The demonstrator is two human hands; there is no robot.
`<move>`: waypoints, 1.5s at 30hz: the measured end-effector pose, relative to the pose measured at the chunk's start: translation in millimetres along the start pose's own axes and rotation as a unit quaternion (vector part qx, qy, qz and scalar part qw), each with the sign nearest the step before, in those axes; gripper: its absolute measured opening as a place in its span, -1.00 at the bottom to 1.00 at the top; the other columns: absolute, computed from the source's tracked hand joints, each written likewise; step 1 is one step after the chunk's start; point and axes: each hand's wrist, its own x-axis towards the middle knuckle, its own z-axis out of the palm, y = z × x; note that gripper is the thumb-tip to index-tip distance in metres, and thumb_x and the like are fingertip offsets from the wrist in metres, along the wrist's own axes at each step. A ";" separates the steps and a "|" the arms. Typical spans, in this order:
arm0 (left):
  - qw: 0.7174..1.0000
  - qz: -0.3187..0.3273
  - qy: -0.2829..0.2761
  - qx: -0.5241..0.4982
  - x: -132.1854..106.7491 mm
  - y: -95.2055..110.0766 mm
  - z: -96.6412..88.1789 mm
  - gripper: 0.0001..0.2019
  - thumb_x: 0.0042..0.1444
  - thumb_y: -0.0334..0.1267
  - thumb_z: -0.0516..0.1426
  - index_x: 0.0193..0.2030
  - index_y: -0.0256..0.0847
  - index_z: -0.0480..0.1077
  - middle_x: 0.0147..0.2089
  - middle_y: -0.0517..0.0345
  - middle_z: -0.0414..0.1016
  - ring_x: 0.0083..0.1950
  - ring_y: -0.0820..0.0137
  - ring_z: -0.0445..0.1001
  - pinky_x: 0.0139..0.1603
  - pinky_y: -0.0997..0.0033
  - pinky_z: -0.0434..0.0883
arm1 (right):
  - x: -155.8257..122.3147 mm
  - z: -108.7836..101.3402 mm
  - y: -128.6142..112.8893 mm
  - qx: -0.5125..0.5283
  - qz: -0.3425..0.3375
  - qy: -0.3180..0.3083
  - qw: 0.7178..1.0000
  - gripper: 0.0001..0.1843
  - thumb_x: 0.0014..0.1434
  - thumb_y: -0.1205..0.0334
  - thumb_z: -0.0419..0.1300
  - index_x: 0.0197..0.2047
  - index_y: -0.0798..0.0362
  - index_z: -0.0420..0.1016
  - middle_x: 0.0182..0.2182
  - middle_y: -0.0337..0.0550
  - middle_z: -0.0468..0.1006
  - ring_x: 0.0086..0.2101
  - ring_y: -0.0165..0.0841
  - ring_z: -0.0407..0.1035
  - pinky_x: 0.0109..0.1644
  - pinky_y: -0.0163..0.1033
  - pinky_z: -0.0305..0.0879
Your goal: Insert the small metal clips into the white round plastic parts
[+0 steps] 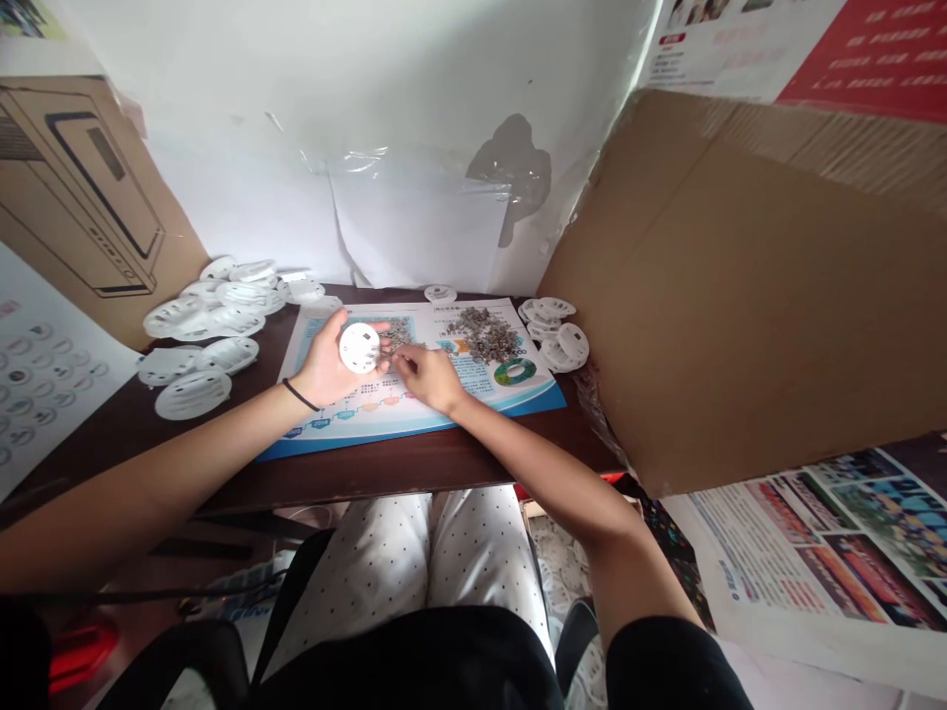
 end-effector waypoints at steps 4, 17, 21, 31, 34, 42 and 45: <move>0.997 0.050 -0.013 0.053 1.4 -3.8 -1.3 -0.63 0.20 -0.02 0.07 -0.21 -0.36 0.47 -0.46 0.02 0.45 -0.42 0.35 0.46 -0.40 0.39 0.38 | -2.2 4.2 -1.5 -0.034 0.003 -0.024 0.999 -0.73 0.25 0.24 0.04 -0.18 0.09 0.56 -0.49 -0.20 0.52 -0.52 -0.44 0.24 -0.34 -0.35 0.10; 0.990 0.085 -0.079 0.077 2.2 -10.6 -7.8 -0.62 -0.04 -0.20 0.19 -0.06 -0.29 0.51 -0.17 -0.01 0.55 -0.27 0.35 0.47 -0.32 0.40 0.41 | -7.5 4.2 -12.5 -0.125 -0.009 -0.053 0.991 -0.71 0.25 0.20 0.02 -0.35 0.04 0.55 -0.55 -0.22 0.49 -0.51 -0.41 0.28 -0.28 -0.32 0.12; 0.992 0.077 -0.062 0.080 2.1 -12.3 -6.0 -0.66 -0.12 -0.18 0.21 -0.19 -0.30 0.53 -0.24 0.00 0.54 -0.31 0.35 0.45 -0.40 0.43 0.38 | -7.6 3.9 -14.0 -0.131 -0.005 -0.065 0.989 -0.71 0.26 0.19 0.01 -0.25 0.04 0.56 -0.50 -0.18 0.53 -0.48 -0.38 0.32 -0.26 -0.32 0.14; 0.990 0.107 -0.032 0.082 3.0 -16.9 -5.7 -0.74 -0.17 -0.17 0.22 -0.34 -0.30 0.51 -0.31 0.03 0.52 -0.33 0.34 0.46 -0.37 0.41 0.38 | -7.0 5.9 -11.2 -0.141 -0.013 -0.072 0.987 -0.71 0.26 0.21 0.01 -0.25 0.06 0.56 -0.49 -0.15 0.55 -0.49 -0.36 0.33 -0.30 -0.29 0.10; 0.990 0.116 -0.030 0.075 3.1 -20.0 -4.5 -0.78 -0.14 -0.20 0.20 -0.36 -0.30 0.49 -0.35 0.04 0.50 -0.35 0.33 0.45 -0.39 0.40 0.35 | -6.9 6.5 -10.8 -0.147 -0.018 -0.072 0.986 -0.71 0.26 0.21 0.01 -0.30 0.04 0.55 -0.48 -0.17 0.55 -0.48 -0.37 0.33 -0.31 -0.30 0.07; 0.987 0.134 -0.049 0.066 3.5 -25.6 -2.3 -0.83 -0.10 -0.25 0.16 -0.39 -0.31 0.46 -0.36 0.03 0.48 -0.34 0.36 0.42 -0.39 0.42 0.32 | -7.3 6.3 -14.0 -0.166 -0.014 -0.089 0.982 -0.73 0.25 0.21 0.03 -0.30 0.05 0.55 -0.47 -0.15 0.54 -0.49 -0.37 0.31 -0.33 -0.29 0.07; 0.986 0.149 -0.037 0.059 2.4 -23.6 -2.0 -0.84 -0.10 -0.25 0.15 -0.40 -0.31 0.46 -0.38 0.04 0.47 -0.34 0.36 0.43 -0.38 0.41 0.33 | -7.6 4.4 -14.4 -0.138 -0.019 -0.093 0.986 -0.71 0.26 0.25 0.00 -0.21 0.03 0.55 -0.46 -0.17 0.55 -0.47 -0.37 0.32 -0.30 -0.30 0.10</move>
